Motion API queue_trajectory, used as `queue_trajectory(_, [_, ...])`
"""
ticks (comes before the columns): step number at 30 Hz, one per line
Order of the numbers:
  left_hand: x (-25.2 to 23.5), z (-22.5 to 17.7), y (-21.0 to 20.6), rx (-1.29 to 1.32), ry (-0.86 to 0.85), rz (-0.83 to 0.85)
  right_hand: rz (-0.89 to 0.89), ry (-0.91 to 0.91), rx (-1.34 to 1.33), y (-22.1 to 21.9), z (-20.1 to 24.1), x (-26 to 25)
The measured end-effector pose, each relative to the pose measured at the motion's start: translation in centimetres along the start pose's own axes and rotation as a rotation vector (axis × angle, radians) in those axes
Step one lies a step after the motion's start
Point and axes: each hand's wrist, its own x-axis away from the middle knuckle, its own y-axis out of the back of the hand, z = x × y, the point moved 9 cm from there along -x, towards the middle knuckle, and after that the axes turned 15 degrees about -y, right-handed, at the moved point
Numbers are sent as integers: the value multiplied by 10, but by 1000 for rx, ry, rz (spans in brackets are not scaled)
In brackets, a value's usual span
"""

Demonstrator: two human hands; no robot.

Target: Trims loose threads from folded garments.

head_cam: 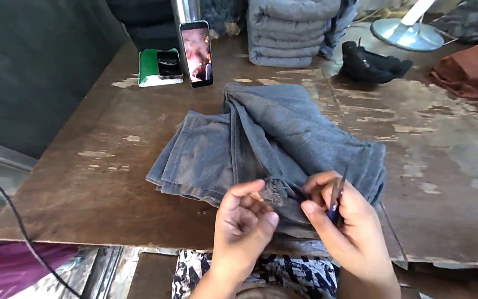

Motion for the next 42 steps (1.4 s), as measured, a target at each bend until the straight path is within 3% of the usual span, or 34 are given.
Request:
queue_trajectory(6, [1,0,-1,-176,-120,-59,67,22,16,-3,8,16])
queue_trajectory(12, [8,-6,-9,-295,-165,45,-58,60,-221,-1,19,13])
queue_trajectory(17, [14,-8,-8,-322,-176,103,-200,91,-224,2,28,9])
queue_trajectory(21, [16,-5,-8,-351,-180,102,-107,141,-221,-3,39,20])
queue_trajectory(24, [15,-4,-6,-385,-195,37,7,189,-166,-13,47,34])
queue_trajectory(29, [14,-5,-2,-403,-213,-18,19,132,-6,-7,30,36])
queue_trajectory(35, [18,2,5,-148,-68,-110,34,65,385,-6,14,34])
queue_trajectory(42, [20,1,4,-57,-44,-115,-13,32,514,-12,20,33])
